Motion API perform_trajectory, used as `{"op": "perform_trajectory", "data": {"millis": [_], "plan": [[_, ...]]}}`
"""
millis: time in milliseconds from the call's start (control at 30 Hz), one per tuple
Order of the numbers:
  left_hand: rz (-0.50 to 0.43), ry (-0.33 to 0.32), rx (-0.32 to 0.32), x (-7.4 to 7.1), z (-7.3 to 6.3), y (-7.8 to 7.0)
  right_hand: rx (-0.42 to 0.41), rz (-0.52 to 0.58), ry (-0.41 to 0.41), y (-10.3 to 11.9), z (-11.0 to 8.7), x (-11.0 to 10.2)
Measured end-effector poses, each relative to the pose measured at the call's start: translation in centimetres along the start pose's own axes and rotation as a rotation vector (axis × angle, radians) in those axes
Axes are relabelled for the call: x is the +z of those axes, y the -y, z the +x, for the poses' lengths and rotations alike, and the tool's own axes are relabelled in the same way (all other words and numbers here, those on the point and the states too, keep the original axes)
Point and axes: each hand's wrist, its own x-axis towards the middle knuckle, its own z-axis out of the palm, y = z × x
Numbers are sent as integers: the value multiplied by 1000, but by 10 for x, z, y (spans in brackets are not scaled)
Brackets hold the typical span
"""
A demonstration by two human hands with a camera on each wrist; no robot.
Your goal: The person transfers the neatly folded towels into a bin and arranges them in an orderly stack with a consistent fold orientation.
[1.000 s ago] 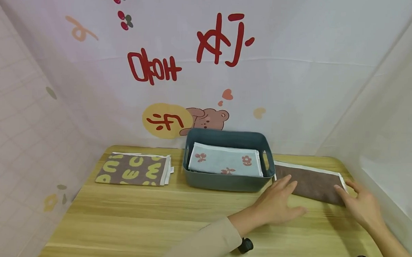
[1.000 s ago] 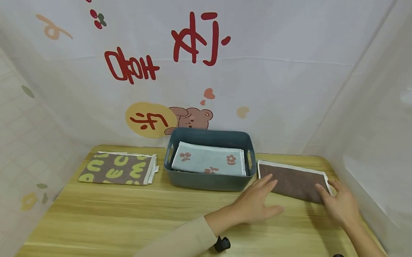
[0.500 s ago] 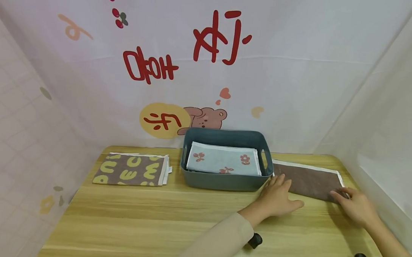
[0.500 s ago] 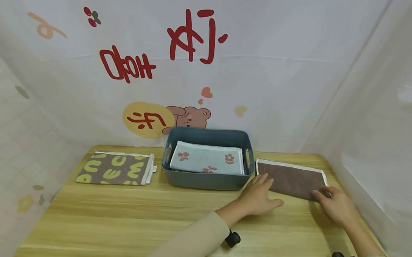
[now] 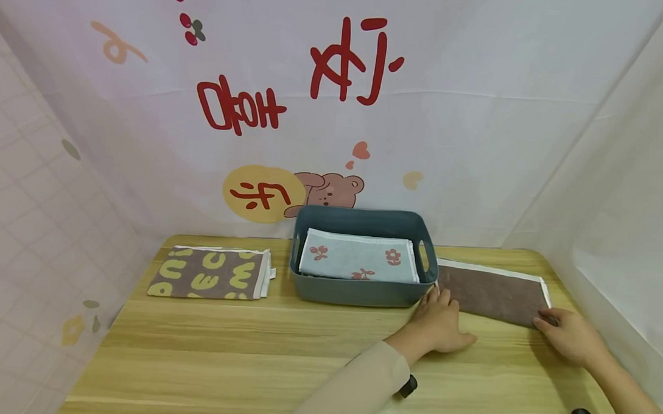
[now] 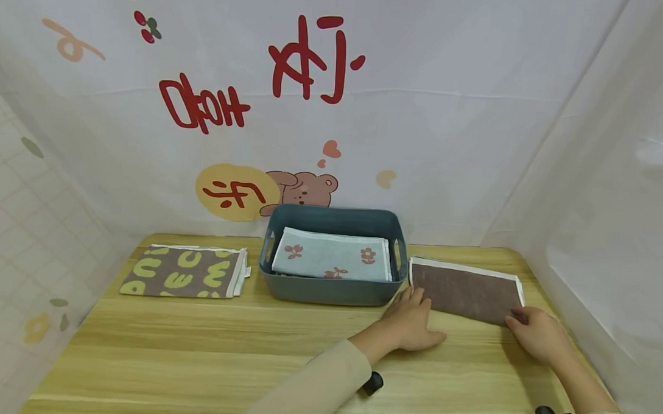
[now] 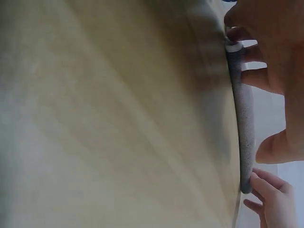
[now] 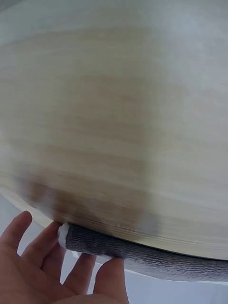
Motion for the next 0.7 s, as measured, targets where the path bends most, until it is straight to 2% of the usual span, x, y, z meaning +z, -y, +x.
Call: {"op": "perform_trajectory", "data": {"millis": [167,367,533,700], "plan": [[93,22,36,-2,-6,-3,-61,-39,-51,-3,-2,2],[168,68,65,-9,-15,-6,-112,-70,-73,-7,-7,5],[180,83,79,-12,-22,-6,-149,-83,-119,-10,-10,9],[188,60,89,-14,-27,-5,-219,-109,-202,-11,-15,15]]}}
